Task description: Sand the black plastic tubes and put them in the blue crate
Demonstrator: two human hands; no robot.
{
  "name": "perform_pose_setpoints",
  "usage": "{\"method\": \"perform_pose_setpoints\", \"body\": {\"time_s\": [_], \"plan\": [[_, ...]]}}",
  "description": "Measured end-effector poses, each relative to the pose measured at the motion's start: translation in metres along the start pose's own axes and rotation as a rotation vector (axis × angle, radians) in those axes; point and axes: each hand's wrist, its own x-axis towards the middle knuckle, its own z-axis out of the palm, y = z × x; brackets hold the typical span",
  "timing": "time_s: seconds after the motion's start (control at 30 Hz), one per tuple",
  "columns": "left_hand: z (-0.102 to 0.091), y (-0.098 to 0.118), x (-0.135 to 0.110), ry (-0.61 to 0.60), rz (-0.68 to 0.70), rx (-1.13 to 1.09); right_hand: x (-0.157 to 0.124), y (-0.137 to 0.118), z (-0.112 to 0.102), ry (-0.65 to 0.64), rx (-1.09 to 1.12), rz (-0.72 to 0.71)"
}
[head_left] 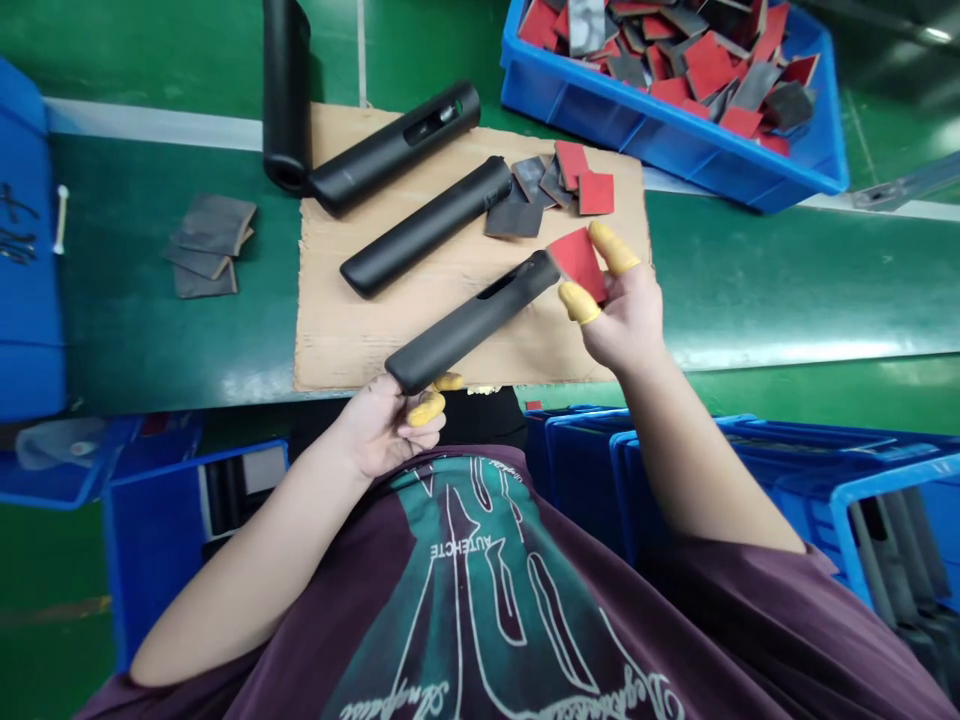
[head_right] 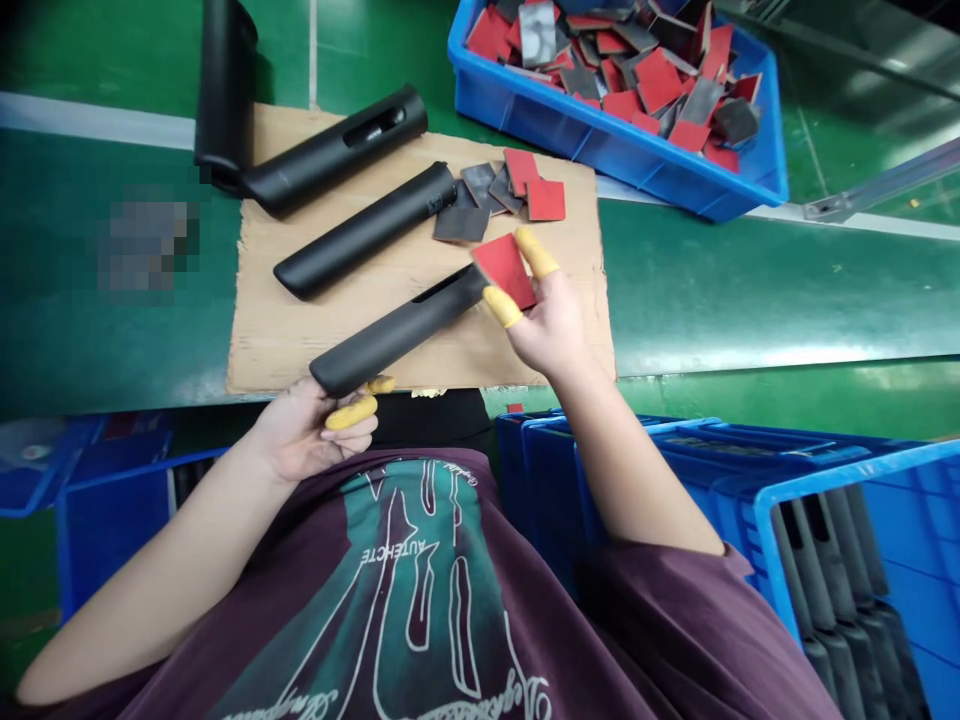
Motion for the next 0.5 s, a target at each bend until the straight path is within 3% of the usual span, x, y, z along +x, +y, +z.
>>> {"method": "perform_pose_setpoints", "body": {"time_s": [0.13,0.3,0.4,0.5], "plan": [[0.006,-0.001,-0.001,0.063,0.088,0.023,-0.004,-0.034,-0.016,-0.002,-0.158,-0.119],[0.019,-0.014,0.003,0.313,0.548,0.153,-0.014,-0.056,-0.001,-0.171,-0.144,-0.371],[0.026,-0.018,-0.001,0.254,0.699,0.28,-0.027,-0.065,0.018,-0.301,-0.181,-0.545],[0.027,-0.009,-0.013,0.097,0.857,0.49,-0.03,-0.072,0.023,-0.278,-0.175,-0.576]]}}
